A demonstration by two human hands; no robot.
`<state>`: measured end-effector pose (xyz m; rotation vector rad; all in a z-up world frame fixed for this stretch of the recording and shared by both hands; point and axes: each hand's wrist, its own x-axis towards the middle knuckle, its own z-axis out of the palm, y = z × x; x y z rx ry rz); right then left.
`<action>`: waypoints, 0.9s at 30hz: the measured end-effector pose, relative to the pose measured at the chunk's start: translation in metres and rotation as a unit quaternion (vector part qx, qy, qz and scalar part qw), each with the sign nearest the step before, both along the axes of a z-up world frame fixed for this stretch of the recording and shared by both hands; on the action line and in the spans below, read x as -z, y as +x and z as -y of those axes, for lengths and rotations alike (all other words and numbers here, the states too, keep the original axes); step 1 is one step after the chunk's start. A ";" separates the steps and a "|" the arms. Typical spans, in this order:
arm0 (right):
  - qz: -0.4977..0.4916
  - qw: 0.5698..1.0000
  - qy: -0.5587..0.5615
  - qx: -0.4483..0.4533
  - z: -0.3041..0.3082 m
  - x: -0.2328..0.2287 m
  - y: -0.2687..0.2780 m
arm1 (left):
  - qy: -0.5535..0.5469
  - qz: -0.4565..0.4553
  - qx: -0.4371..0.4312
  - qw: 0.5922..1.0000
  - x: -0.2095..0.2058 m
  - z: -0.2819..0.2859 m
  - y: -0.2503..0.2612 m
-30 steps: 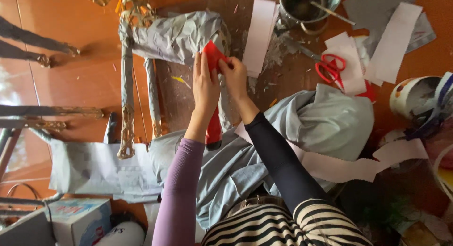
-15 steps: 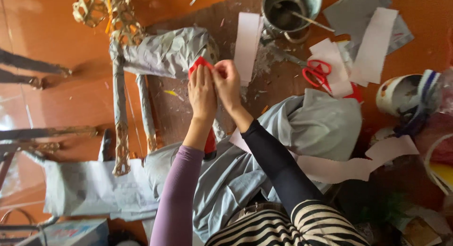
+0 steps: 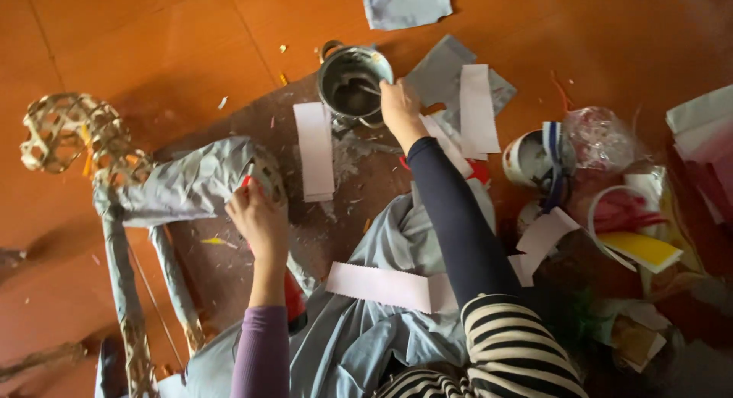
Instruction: Wrapping a paper-mache figure with red and white paper strips using glue.
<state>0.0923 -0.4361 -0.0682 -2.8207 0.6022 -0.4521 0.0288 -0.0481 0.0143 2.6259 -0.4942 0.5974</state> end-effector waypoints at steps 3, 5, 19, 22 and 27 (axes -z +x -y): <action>0.005 0.992 0.084 0.095 -0.011 0.007 0.013 | -0.051 -0.008 -0.014 0.999 0.017 -0.004 0.007; -0.008 1.000 -0.014 0.001 -0.026 0.008 0.006 | -0.067 -0.022 -0.018 0.997 0.015 -0.005 0.005; -0.023 0.948 0.310 -0.073 -0.077 -0.057 -0.122 | -0.166 -0.115 0.008 0.979 0.024 -0.035 0.018; -0.022 0.783 0.620 -0.032 -0.071 -0.020 -0.119 | -0.211 -0.177 -0.017 0.961 0.004 -0.034 0.011; 0.011 0.765 0.644 -0.020 -0.053 0.072 -0.097 | -0.312 -0.256 -0.018 0.915 0.011 -0.046 0.015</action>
